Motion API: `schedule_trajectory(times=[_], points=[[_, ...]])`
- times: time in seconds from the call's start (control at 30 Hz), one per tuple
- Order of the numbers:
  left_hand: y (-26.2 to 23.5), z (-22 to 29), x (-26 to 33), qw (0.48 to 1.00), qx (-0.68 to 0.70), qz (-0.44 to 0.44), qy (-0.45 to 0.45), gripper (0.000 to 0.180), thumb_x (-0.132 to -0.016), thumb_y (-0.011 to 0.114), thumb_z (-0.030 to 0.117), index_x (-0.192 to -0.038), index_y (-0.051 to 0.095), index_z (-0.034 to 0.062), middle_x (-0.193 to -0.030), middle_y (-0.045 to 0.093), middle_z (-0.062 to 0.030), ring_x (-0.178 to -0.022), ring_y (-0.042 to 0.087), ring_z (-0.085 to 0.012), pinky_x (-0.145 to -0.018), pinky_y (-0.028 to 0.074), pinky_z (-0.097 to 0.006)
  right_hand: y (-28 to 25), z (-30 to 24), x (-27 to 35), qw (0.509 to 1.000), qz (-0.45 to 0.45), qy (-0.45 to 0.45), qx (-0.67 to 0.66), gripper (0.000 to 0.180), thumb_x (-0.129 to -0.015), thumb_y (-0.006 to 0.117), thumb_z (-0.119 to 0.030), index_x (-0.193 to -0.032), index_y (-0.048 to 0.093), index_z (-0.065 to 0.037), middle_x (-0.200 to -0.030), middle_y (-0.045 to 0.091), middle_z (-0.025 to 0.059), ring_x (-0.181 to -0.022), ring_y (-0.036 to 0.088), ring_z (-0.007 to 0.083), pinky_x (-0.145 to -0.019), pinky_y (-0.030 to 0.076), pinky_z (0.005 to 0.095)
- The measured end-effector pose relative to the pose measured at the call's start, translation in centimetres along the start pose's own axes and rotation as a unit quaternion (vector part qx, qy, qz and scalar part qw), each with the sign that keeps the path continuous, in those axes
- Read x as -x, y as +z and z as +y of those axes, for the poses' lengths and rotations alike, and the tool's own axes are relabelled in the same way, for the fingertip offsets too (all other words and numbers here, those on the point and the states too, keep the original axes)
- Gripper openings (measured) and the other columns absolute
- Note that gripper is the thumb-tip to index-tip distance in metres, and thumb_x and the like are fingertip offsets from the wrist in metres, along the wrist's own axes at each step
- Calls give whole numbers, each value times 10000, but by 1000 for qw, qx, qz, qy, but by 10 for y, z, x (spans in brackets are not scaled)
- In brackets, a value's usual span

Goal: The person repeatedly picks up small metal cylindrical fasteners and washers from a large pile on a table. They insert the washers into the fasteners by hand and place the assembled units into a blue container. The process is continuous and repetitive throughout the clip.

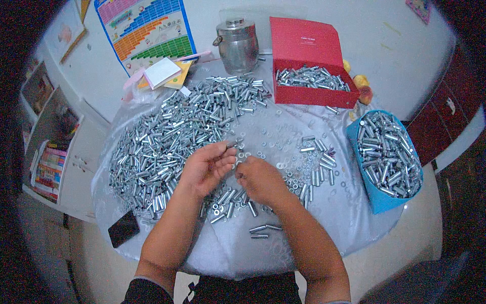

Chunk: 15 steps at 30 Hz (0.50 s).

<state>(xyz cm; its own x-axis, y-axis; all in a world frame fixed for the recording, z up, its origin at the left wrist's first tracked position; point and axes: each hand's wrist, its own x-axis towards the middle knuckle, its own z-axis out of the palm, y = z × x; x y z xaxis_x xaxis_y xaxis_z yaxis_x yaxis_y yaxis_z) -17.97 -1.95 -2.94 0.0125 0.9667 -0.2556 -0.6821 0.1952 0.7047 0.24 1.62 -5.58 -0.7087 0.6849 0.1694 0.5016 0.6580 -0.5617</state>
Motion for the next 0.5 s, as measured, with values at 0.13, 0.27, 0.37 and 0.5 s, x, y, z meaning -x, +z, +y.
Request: schedule_trajectory(times=[0.13,0.27,0.37,0.5], points=[[-3,-1,-2,1000,2,-8,-6,250,-920,561,93,-1119,574,-58,-965,685,-176,-788,699,-223,-686,603,-312,1,-2,-1,999,37,14,-34,148,-818,659,-159,-917,647,-50,-867,619,137,-825,627,323,-730,497,426],[-2,-1,-2,1000,-6,-25,-5,247,-920,564,99,-1109,583,-58,-960,687,-179,-795,701,-229,-684,604,-313,-18,3,-1,930,169,113,-306,139,-832,664,-123,-931,643,-27,-770,633,67,-702,615,190,-637,487,355],[5,-2,1,1000,-20,-14,-12,257,-923,563,100,-1119,581,-65,-946,690,-172,-786,704,-226,-678,606,-310,-32,3,-1,856,203,135,-456,125,-874,653,-120,-932,639,-10,-753,601,4,-646,538,81,-574,442,247],[8,-6,3,999,-22,-27,-26,242,-920,556,69,-1109,569,-81,-961,683,-200,-792,704,-226,-679,597,-302,-33,-2,-1,832,201,112,-504,123,-892,642,-124,-936,635,-9,-744,595,1,-617,511,63,-556,419,210]])
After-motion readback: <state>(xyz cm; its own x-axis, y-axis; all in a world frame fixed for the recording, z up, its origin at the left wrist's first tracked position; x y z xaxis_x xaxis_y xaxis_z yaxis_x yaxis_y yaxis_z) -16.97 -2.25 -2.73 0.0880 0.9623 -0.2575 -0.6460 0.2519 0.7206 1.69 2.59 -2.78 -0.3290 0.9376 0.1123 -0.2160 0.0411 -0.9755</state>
